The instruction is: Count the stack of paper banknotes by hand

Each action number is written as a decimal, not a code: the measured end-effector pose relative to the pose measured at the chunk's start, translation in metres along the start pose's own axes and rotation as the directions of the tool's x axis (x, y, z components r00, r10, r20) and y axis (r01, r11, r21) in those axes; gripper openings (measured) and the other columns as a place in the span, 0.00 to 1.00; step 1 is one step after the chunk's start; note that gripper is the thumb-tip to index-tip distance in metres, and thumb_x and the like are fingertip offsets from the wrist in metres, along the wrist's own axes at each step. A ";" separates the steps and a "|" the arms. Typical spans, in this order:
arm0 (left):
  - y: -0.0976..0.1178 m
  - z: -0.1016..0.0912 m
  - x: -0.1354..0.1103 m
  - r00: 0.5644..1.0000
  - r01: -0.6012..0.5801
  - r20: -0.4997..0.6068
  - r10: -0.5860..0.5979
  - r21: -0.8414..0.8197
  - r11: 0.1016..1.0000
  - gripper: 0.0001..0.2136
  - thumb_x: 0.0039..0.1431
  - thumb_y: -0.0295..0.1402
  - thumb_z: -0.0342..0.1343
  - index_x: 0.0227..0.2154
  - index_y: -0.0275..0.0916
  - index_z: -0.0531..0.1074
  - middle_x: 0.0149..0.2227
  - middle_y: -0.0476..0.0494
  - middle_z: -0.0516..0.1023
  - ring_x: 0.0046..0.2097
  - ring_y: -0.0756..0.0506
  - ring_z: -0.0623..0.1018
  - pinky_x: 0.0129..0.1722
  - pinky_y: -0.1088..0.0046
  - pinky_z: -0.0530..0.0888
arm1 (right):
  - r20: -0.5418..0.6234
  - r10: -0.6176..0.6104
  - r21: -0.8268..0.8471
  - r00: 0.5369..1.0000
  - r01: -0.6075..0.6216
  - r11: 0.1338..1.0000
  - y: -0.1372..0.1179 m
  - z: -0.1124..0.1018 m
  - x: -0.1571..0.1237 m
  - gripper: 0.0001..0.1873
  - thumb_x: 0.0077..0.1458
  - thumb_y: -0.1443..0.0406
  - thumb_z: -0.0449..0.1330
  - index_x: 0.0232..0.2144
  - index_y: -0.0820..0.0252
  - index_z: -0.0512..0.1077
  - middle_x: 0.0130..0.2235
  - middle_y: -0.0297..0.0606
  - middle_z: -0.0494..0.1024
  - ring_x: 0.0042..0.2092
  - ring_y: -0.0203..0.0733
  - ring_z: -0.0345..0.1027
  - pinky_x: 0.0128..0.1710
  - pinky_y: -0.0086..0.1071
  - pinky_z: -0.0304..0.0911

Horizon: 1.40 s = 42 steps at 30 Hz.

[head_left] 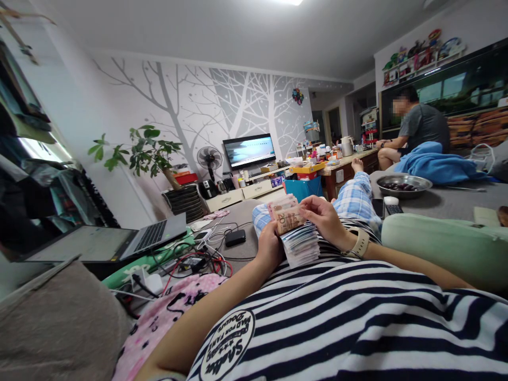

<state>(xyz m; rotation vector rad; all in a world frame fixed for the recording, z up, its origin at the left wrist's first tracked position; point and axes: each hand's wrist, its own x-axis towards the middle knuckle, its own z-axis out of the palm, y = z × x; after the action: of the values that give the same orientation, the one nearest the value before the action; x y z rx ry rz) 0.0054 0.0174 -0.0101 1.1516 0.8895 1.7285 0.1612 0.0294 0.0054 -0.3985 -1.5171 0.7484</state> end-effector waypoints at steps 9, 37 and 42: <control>0.002 0.001 -0.005 0.999 -0.032 0.037 0.031 0.001 1.000 0.06 0.42 0.22 0.55 0.23 0.34 0.77 0.28 0.44 0.79 0.32 0.46 0.73 0.40 0.71 0.71 | 0.029 -0.053 -0.020 0.998 0.054 0.998 -0.006 0.000 -0.002 0.18 0.54 0.51 0.59 0.25 0.59 0.69 0.25 0.33 0.69 0.29 0.36 0.61 0.31 0.31 0.59; 0.004 0.002 -0.005 1.000 0.010 0.026 -0.008 -0.075 0.997 0.02 0.45 0.28 0.58 0.20 0.36 0.74 0.25 0.44 0.77 0.37 0.41 0.76 0.42 0.66 0.71 | 0.019 -0.010 0.020 1.000 0.010 1.000 -0.005 0.002 0.000 0.16 0.52 0.53 0.61 0.27 0.60 0.70 0.25 0.32 0.68 0.27 0.34 0.60 0.27 0.29 0.57; 0.000 0.002 -0.002 1.000 0.011 -0.002 -0.012 -0.088 0.996 0.04 0.46 0.30 0.58 0.22 0.35 0.75 0.25 0.45 0.77 0.35 0.43 0.76 0.40 0.68 0.72 | 0.015 0.007 0.021 1.000 -0.007 1.000 -0.005 0.003 -0.001 0.16 0.51 0.52 0.61 0.27 0.59 0.70 0.25 0.32 0.68 0.27 0.34 0.60 0.26 0.29 0.57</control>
<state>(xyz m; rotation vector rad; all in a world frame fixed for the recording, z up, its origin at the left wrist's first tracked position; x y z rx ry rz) 0.0076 0.0160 -0.0096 1.0842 0.8116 1.7429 0.1592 0.0245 0.0087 -0.3838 -1.5217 0.7736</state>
